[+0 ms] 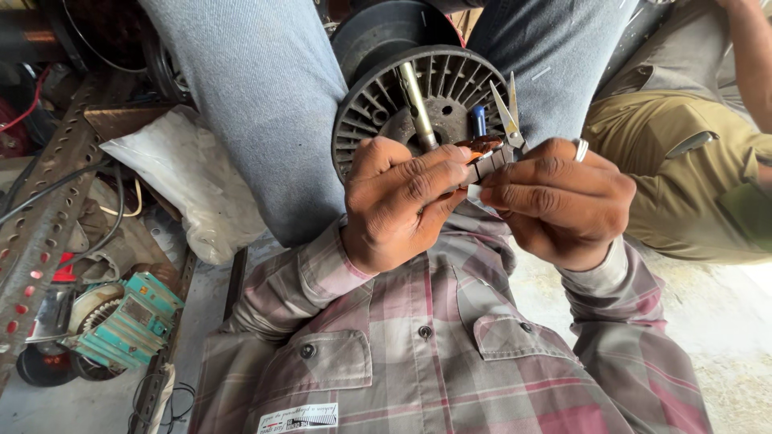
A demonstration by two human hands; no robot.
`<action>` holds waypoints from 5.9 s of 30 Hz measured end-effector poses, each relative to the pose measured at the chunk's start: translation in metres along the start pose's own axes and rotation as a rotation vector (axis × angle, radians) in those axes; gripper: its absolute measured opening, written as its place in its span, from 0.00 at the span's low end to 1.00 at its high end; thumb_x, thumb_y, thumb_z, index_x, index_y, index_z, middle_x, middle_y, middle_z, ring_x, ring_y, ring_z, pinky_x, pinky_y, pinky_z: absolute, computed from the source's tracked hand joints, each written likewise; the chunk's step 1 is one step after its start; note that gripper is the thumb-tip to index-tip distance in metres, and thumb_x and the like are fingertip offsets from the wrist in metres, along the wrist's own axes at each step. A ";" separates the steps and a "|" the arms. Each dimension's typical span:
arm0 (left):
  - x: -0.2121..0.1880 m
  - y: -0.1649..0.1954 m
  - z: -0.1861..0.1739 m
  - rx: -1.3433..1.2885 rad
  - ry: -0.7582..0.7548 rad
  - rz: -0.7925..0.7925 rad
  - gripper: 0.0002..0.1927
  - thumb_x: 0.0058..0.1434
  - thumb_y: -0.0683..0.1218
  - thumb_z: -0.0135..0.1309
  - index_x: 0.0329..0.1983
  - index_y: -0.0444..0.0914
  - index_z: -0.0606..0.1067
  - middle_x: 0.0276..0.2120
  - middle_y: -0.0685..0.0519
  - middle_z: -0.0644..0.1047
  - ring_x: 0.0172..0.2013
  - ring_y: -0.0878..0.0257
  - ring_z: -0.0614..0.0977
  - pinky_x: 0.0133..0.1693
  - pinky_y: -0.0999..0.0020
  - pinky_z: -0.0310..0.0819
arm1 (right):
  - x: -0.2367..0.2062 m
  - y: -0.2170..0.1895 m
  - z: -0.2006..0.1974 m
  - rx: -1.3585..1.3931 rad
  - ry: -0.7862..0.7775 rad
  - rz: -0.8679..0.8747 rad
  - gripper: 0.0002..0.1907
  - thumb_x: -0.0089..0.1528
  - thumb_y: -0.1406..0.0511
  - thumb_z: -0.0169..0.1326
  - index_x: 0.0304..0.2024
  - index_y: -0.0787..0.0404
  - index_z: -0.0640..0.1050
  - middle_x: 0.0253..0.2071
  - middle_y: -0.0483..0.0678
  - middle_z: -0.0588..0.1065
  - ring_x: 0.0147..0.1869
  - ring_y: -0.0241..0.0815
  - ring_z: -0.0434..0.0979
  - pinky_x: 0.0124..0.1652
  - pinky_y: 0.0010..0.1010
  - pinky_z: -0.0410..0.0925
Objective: The person sits on the floor and wraps white insulating tape around the copper windings of a motor stator. They use scissors to cut the tape and a screwdriver to adjust the windings, repeating the process for multiple slots.
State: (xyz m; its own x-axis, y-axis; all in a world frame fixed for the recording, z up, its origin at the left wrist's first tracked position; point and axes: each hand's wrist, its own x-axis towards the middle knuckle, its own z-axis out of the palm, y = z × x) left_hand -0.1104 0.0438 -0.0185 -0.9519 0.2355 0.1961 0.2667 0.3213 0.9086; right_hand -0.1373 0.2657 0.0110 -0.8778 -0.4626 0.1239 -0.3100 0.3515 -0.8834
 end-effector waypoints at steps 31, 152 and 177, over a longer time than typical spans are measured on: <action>0.000 -0.005 0.005 0.057 0.031 0.051 0.13 0.62 0.45 0.71 0.35 0.42 0.75 0.51 0.56 0.82 0.35 0.64 0.68 0.42 0.67 0.61 | -0.013 0.028 0.009 -0.132 0.141 -0.313 0.09 0.52 0.79 0.66 0.35 0.71 0.83 0.32 0.57 0.81 0.30 0.44 0.79 0.30 0.29 0.72; -0.033 -0.030 0.000 -0.046 0.016 0.271 0.09 0.64 0.36 0.61 0.47 0.33 0.82 0.56 0.46 0.75 0.51 0.55 0.75 0.51 0.66 0.77 | -0.012 -0.032 0.044 -0.110 0.173 0.114 0.12 0.54 0.81 0.65 0.39 0.68 0.83 0.34 0.53 0.77 0.37 0.41 0.78 0.36 0.24 0.69; -0.015 -0.031 0.042 -0.154 0.409 0.029 0.39 0.66 0.41 0.66 0.75 0.47 0.60 0.44 0.48 0.82 0.29 0.67 0.79 0.22 0.75 0.72 | -0.032 0.052 0.052 0.637 0.318 0.212 0.18 0.53 0.68 0.69 0.34 0.61 0.70 0.44 0.51 0.76 0.53 0.50 0.80 0.55 0.50 0.71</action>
State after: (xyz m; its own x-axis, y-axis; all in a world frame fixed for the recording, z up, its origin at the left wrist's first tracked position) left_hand -0.0978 0.0690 -0.0652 -0.9340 -0.1497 0.3243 0.2983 0.1725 0.9388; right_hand -0.1063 0.2563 -0.0629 -0.9886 -0.1455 -0.0387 0.0646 -0.1778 -0.9819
